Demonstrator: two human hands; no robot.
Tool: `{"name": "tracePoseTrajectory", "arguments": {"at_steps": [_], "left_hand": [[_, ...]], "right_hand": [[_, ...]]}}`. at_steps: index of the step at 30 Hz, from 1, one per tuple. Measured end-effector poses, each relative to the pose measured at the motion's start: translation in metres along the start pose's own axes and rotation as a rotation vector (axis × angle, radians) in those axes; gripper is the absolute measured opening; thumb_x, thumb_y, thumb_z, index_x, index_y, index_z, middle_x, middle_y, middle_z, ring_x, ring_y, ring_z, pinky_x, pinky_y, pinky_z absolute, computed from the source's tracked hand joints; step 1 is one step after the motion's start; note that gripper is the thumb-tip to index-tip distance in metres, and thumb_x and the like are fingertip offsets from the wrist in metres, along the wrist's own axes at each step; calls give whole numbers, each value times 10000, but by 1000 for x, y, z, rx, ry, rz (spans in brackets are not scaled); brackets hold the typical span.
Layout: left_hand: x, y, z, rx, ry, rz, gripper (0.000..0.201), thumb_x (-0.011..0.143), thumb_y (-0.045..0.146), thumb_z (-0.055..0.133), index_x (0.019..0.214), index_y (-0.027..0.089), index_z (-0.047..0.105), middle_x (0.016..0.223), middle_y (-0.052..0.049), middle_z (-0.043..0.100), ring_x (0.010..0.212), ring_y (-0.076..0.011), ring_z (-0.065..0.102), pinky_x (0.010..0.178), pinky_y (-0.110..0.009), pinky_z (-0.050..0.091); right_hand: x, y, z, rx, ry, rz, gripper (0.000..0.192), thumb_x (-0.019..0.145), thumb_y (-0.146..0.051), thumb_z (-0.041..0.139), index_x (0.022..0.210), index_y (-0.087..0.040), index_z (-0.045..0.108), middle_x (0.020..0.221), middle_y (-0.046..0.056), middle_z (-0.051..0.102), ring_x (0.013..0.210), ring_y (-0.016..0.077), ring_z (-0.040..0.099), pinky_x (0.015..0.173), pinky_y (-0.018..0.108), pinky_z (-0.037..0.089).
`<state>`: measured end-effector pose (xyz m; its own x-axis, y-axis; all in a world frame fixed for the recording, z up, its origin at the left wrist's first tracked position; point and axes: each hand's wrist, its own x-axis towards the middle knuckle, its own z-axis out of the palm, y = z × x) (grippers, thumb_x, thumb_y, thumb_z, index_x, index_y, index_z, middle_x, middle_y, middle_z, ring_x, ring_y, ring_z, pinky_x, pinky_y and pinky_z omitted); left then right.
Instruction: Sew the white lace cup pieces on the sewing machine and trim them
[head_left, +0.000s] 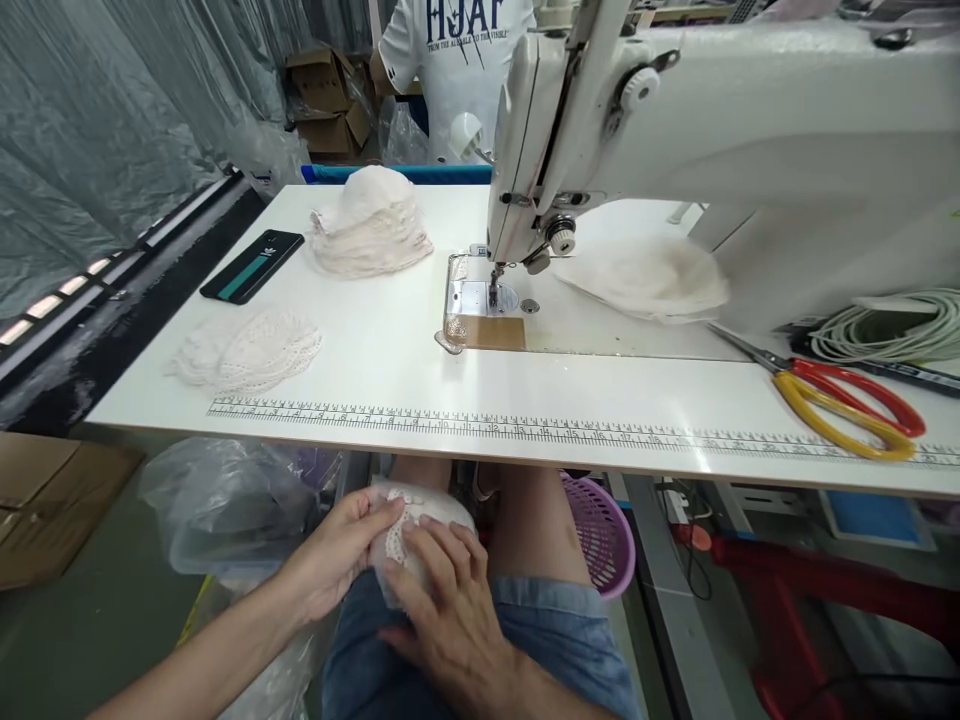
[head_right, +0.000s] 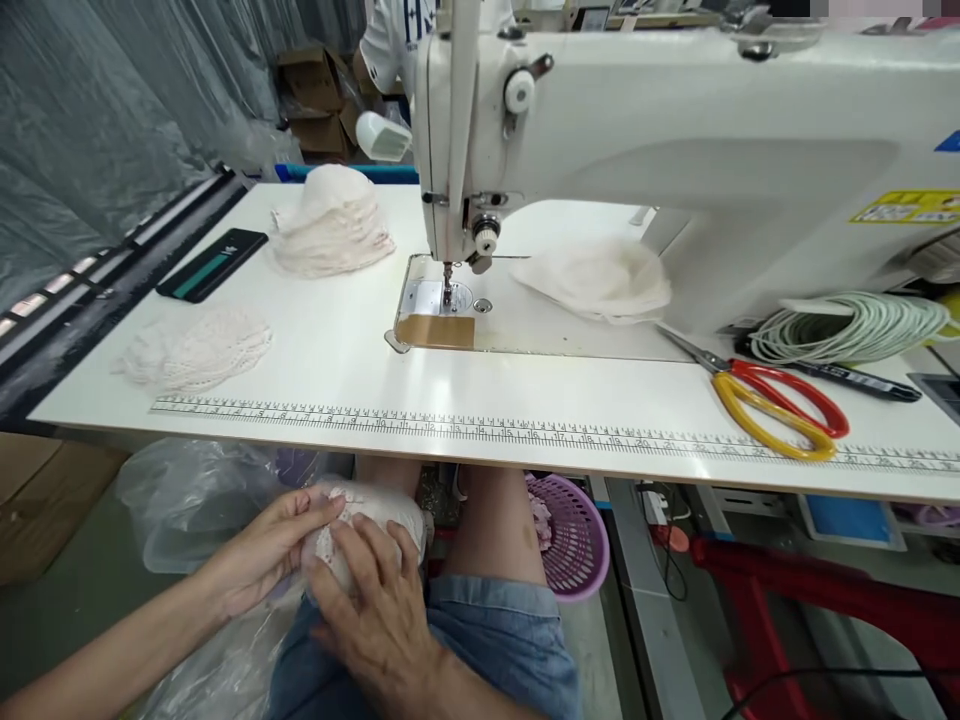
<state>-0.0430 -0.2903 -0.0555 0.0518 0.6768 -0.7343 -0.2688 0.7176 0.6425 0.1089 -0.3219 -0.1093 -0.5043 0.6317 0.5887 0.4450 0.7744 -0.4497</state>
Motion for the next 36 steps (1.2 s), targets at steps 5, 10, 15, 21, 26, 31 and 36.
{"name": "tracePoseTrajectory", "arguments": {"at_steps": [5,10,15,21,26,31,36], "left_hand": [[-2,0,-8,-60,15,33,341,635,378,791,802,150,600,724,-5,673,680,-119,620,662,-209,520],[-12,1,-23,179,20,-43,481,698,526,685,951,143,541,900,-97,662,861,-232,636,815,-371,511],[-18,-3,-30,623,103,269,697,653,492,710,1214,244,377,1264,-114,496,1213,-279,423,990,-385,349],[-20,0,-9,892,-231,193,213,739,373,612,842,187,620,788,-6,594,803,-199,537,747,-260,393],[-23,3,-4,777,-298,187,366,851,468,433,657,167,508,627,38,396,603,-121,362,562,-218,283],[-22,3,-7,711,-359,178,387,850,508,441,676,167,497,649,40,378,621,-120,335,562,-214,263],[-18,-1,-7,853,-355,195,245,747,376,635,648,159,581,692,37,451,662,-128,421,611,-207,295]], "right_hand": [[17,18,7,79,-16,29,299,862,-70,421,1128,-161,521,1050,85,609,1011,201,510,872,376,333],[24,37,-19,544,-221,241,413,749,-20,392,1104,-174,536,914,45,653,817,158,560,763,300,401],[22,42,-27,934,-411,706,80,803,-205,500,824,-155,558,674,-16,531,590,99,452,530,198,332],[22,43,-34,1086,-423,818,331,842,-402,524,678,-117,558,598,-20,450,566,85,371,517,202,290],[12,49,-39,1269,-439,878,441,862,-489,500,707,-92,617,616,1,502,585,93,422,568,220,338],[5,53,-41,1414,-447,880,429,831,-504,555,758,-94,658,671,15,564,639,104,478,630,227,372],[0,59,-44,1452,-456,926,437,789,-527,595,738,-99,664,631,-7,551,599,88,458,607,218,361]]}}
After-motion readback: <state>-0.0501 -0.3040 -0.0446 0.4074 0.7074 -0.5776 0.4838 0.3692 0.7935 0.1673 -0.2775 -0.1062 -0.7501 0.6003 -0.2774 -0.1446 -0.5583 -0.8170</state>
